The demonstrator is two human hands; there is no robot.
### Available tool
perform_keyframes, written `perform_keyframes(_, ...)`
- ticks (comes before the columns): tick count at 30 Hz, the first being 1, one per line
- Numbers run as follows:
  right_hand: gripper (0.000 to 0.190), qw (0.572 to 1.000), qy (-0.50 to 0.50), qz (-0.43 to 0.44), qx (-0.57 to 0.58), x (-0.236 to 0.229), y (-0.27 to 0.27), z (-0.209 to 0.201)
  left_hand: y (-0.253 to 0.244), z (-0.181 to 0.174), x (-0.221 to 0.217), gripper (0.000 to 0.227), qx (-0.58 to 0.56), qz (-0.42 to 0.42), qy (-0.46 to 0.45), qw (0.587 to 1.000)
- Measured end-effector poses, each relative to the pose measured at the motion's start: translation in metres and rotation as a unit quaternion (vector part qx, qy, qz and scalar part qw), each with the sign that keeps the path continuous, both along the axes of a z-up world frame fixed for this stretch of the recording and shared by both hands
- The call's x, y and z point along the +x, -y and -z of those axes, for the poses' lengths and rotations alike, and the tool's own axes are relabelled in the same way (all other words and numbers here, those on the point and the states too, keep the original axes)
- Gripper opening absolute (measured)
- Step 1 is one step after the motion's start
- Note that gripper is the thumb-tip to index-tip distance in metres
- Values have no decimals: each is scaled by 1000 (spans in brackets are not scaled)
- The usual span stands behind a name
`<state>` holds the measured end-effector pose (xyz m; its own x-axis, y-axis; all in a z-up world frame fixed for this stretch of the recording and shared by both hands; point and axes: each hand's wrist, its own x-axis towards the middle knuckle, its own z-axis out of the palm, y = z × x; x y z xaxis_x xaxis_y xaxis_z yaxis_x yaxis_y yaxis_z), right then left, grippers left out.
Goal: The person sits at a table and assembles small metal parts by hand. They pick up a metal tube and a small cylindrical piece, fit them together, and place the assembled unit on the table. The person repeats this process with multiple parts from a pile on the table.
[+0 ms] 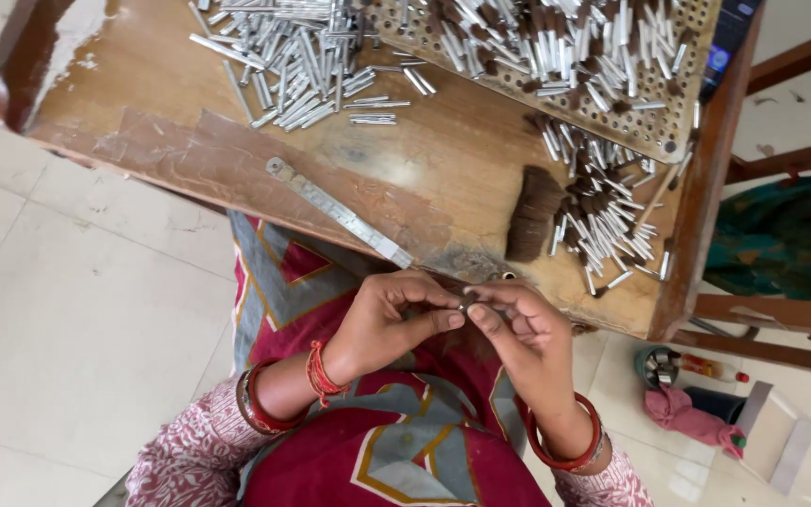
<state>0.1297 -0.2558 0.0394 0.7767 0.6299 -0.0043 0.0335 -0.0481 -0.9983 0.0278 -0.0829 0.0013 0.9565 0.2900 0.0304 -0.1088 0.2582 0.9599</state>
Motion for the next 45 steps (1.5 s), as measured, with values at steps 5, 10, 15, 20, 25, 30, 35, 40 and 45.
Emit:
perform_keyframes(5,10,999,-29,-15,-7,5,9,5,7,-7,6,12,89,33,-17,995)
perform_keyframes(10,3,995,87,-26,-46,5,16,-2,15,-17,15,11,104,28,-1,994)
perform_keyframes(15,4,990,129,16,-61,19,28,-20,8,-44,40,18,191,55,19,980)
perform_keyframes(20,10,869,441,135,-180,68,43,-44,-22,-60,99,38,372,64,83,922)
perform_keyframes(25,21,798,501,153,-298,93,47,-40,-38,-43,164,56,519,110,112,840)
perform_keyframes(30,40,830,460,25,-315,52,37,-11,-32,-31,174,49,539,176,67,821)
perform_keyframes(35,49,840,439,6,-319,49,32,3,-25,-25,165,48,525,172,62,831)
perform_keyframes(40,46,832,449,27,-324,54,28,2,-25,-22,163,56,506,147,88,845)
perform_keyframes(45,41,835,448,25,-318,45,35,-4,-18,-29,159,83,478,147,71,863)
